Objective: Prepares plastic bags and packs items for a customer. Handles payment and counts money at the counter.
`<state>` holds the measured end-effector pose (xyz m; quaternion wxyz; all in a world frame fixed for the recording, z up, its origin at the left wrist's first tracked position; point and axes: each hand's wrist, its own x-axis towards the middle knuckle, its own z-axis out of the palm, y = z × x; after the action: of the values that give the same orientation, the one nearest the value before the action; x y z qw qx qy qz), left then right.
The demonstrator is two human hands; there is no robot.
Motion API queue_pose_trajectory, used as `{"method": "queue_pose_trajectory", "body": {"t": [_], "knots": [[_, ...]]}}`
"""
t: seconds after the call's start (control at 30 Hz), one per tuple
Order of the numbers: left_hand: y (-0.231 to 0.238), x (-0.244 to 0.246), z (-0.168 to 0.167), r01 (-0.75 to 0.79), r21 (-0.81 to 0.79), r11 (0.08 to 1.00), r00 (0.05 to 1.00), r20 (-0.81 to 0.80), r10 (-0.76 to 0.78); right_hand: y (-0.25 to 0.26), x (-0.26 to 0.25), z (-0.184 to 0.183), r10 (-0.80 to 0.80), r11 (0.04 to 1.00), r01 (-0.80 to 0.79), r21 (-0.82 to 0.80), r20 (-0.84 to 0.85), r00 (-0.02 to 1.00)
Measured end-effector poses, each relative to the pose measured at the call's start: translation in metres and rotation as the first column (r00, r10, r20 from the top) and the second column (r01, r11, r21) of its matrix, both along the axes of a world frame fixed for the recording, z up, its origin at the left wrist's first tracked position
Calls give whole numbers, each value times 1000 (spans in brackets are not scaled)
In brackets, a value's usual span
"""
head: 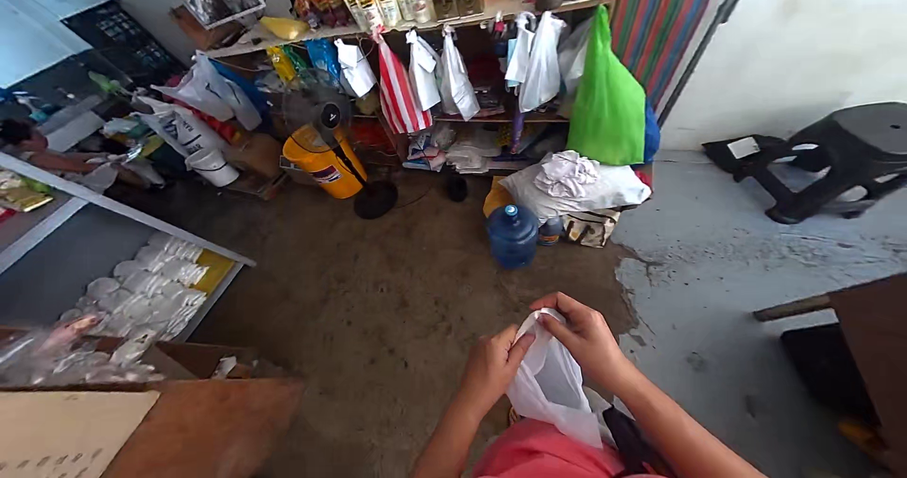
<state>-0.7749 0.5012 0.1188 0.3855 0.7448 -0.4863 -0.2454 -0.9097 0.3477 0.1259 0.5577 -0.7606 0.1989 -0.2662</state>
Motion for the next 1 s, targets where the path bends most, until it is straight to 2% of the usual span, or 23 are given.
{"method": "queue_pose_trajectory", "body": {"t": [0.1,0.17,0.3,0.4,0.47,0.53,0.6,0.63,0.7,0.77,0.83,0.9,1.0], "knots": [[-4,43,-5,-135,-109,985,987,75,143,-16,62,-7,74,996,-74,47,-14,997],[-13,77,-8,-183,-196,963,982,17,190,-31,103,-14,143,989,-142,34,-14,990],[-50,154,-11,-357,-296,886,919,-279,278,-68,193,-27,244,969,-243,44,-9,970],[-92,214,-10,-472,-239,849,815,-486,316,-111,268,-28,333,942,-330,69,-49,942],[-117,252,-4,-508,-163,846,753,-561,344,-142,316,-19,422,906,-414,86,-126,898],[-146,294,3,-512,-159,844,756,-549,356,-176,362,-4,475,880,-461,119,-178,862],[-170,337,8,-491,-191,850,802,-481,355,-205,404,4,516,844,-475,251,-135,846],[-180,357,9,-479,-204,854,822,-446,354,-216,424,9,537,798,-474,372,-83,839],[-198,395,12,-472,-211,856,844,-388,370,-234,462,19,562,644,-463,609,34,827],[-211,431,14,-480,-210,852,848,-360,390,-247,498,23,528,520,-426,741,113,841],[-221,471,12,-493,-211,844,848,-334,412,-260,536,22,483,455,-403,794,161,861],[-230,514,4,-495,-213,843,844,-348,408,-273,573,22,474,431,-420,798,195,859],[-247,581,-2,-415,-261,872,862,-419,285,-298,624,15,498,489,-489,723,230,836]]}}
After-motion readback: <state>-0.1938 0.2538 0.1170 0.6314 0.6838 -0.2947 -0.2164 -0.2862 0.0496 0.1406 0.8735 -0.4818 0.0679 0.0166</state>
